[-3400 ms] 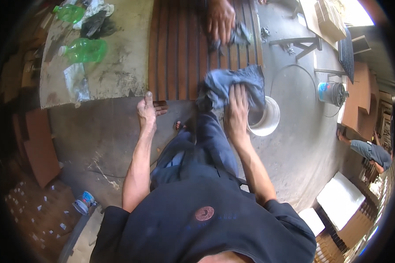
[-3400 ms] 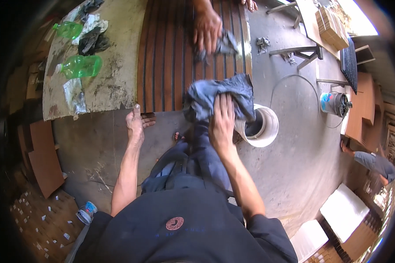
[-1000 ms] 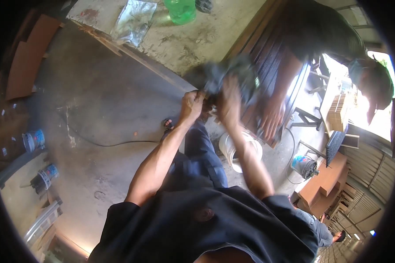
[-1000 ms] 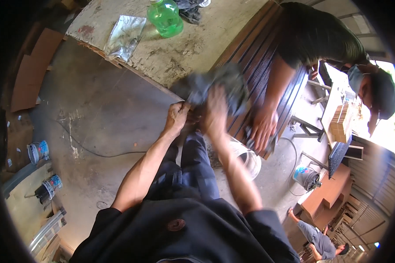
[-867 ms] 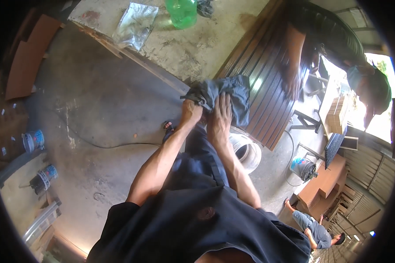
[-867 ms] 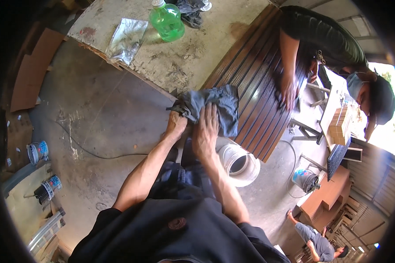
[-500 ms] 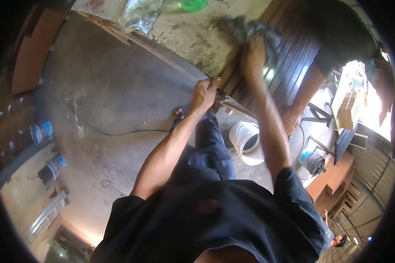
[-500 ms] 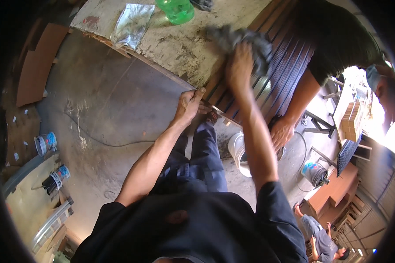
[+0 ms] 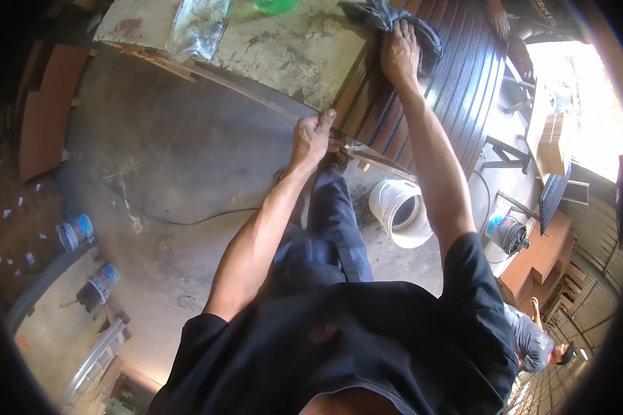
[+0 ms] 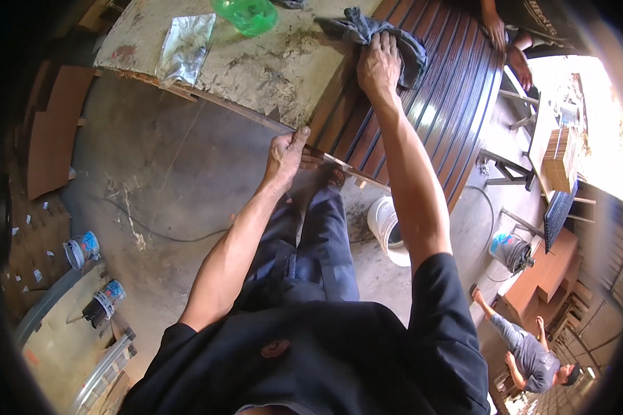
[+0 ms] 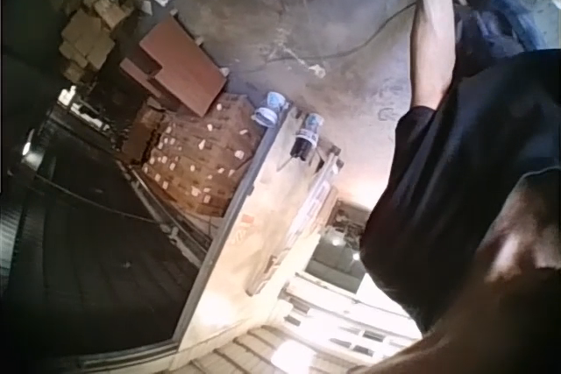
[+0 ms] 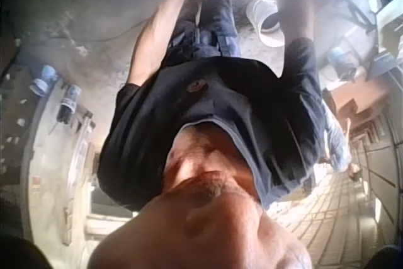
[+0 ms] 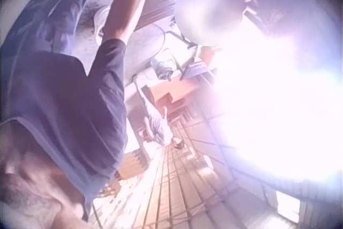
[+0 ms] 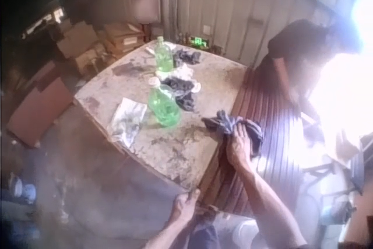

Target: The person wipes a slatted wooden panel with a dark cloth, cleaning between the slats and over the surface, then rinses the cloth in a bucket and continues cleaning.

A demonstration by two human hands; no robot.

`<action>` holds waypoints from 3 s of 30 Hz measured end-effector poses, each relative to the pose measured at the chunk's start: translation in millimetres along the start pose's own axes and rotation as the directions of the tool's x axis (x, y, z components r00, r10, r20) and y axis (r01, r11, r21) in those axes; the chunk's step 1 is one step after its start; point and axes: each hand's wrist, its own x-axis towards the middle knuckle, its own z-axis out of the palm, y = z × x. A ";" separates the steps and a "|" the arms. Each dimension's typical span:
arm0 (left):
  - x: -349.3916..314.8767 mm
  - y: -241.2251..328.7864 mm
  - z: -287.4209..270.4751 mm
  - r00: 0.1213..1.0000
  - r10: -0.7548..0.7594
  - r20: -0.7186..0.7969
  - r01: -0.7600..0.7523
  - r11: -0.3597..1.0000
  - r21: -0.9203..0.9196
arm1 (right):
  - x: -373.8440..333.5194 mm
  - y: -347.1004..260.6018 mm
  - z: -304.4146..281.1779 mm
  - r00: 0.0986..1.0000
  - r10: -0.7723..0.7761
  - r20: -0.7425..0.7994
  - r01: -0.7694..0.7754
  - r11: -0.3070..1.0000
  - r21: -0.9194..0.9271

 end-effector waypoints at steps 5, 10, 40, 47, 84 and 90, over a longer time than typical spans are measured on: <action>-6.6 -0.2 -25.9 0.998 0.034 -0.056 -0.032 0.998 0.045 | -150.1 -98.6 -62.1 0.988 -0.004 0.152 -0.020 0.988 0.152; 20.0 -29.0 -50.7 0.971 0.223 -0.085 -0.202 0.957 0.210 | -178.1 -142.9 -109.6 0.947 0.094 0.306 -0.144 0.979 0.144; -1.4 21.6 -32.2 1.000 -0.002 0.015 0.000 0.988 0.153 | -218.9 -80.0 -153.7 0.927 0.260 0.271 -0.275 0.961 0.018; -0.7 20.7 -27.1 0.999 0.029 -0.015 -0.026 0.976 0.217 | -130.7 26.4 -115.7 0.978 0.206 0.043 -0.208 0.977 0.050; 3.1 19.4 -26.8 0.998 0.028 -0.062 -0.012 0.967 0.254 | -69.3 206.6 -102.3 0.929 0.347 -0.132 -0.363 0.922 -0.136; -2.1 26.2 -35.2 0.997 0.062 -0.049 -0.046 0.962 0.268 | -221.8 38.7 -173.0 0.905 0.417 0.086 -0.418 0.908 -0.004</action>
